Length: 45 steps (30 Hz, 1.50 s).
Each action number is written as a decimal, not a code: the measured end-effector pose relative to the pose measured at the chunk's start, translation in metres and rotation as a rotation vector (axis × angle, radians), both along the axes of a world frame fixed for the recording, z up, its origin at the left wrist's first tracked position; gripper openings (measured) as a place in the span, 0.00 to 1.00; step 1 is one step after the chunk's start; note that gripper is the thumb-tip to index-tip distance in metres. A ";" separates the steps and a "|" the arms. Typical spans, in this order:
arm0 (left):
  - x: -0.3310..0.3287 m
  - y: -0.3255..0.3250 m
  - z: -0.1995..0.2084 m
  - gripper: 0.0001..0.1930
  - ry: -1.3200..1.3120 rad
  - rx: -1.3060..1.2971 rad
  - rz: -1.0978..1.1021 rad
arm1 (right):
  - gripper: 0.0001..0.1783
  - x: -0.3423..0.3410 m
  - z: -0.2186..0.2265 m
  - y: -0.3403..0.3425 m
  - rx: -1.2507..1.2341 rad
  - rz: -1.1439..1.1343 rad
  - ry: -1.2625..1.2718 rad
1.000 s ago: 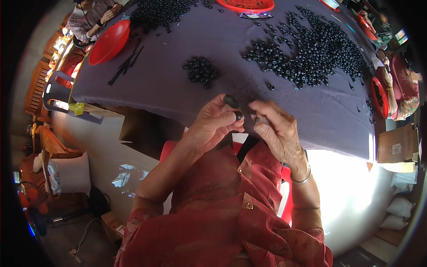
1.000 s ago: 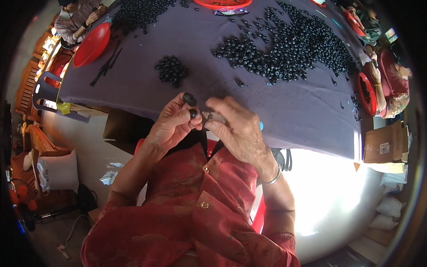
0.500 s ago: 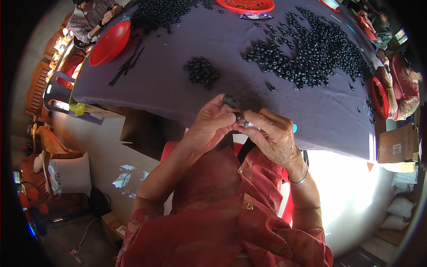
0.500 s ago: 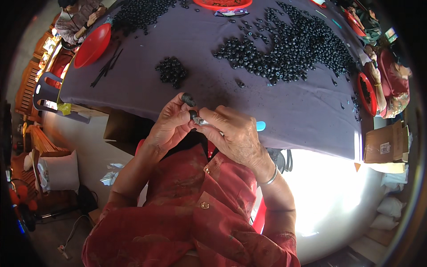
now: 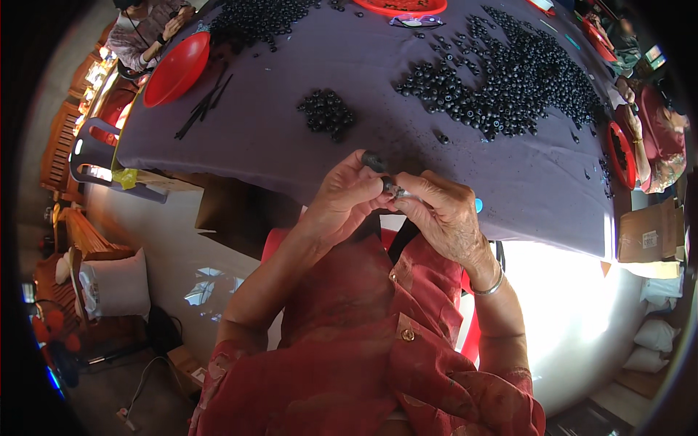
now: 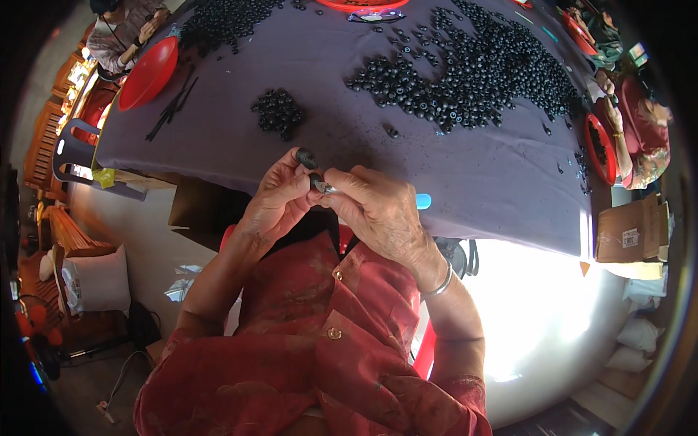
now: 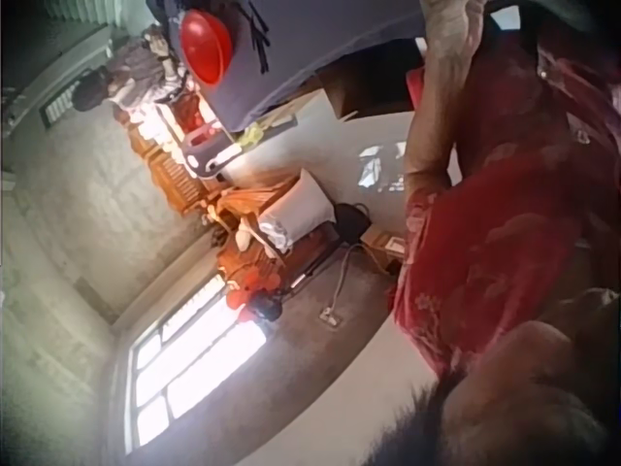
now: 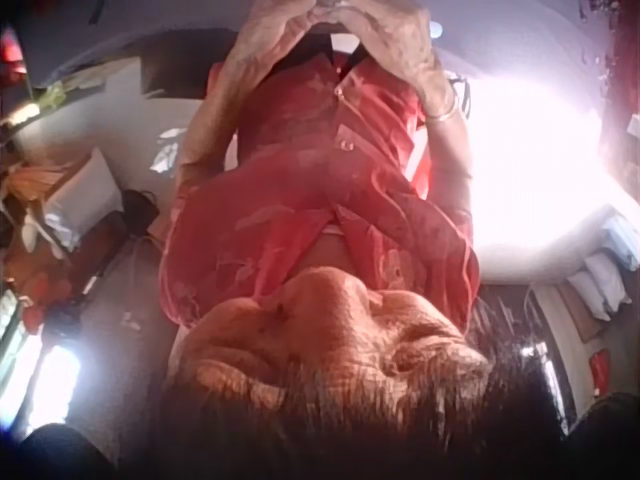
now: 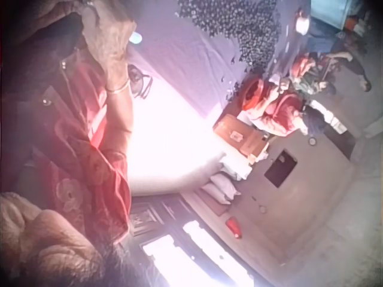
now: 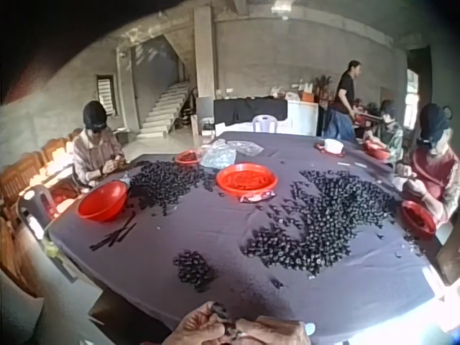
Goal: Sorting and inspecting small black plastic components at a large communal table.
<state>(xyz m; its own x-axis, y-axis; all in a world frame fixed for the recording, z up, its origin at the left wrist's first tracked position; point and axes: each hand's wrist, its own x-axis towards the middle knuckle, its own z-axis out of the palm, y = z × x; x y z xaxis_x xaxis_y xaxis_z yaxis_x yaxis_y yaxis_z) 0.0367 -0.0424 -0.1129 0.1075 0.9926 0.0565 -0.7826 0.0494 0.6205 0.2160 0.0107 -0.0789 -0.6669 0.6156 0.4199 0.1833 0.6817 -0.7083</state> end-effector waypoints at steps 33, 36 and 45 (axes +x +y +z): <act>0.003 0.000 -0.005 0.22 0.044 -0.059 -0.098 | 0.04 -0.010 0.004 0.003 -0.756 0.214 0.330; 0.009 0.000 0.000 0.17 0.092 -0.105 -0.059 | 0.05 -0.010 -0.002 0.005 -0.826 0.162 0.339; 0.007 0.001 -0.001 0.17 0.076 -0.088 -0.059 | 0.05 -0.013 0.003 -0.001 -0.930 0.133 0.422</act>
<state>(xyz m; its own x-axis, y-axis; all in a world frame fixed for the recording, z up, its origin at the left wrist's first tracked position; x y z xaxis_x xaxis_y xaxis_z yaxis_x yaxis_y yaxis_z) 0.0440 -0.0415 -0.1135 0.1669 0.9851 -0.0408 -0.7276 0.1510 0.6692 0.2032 0.0100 -0.0759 -0.6621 0.7488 0.0305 -0.2396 -0.1730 -0.9553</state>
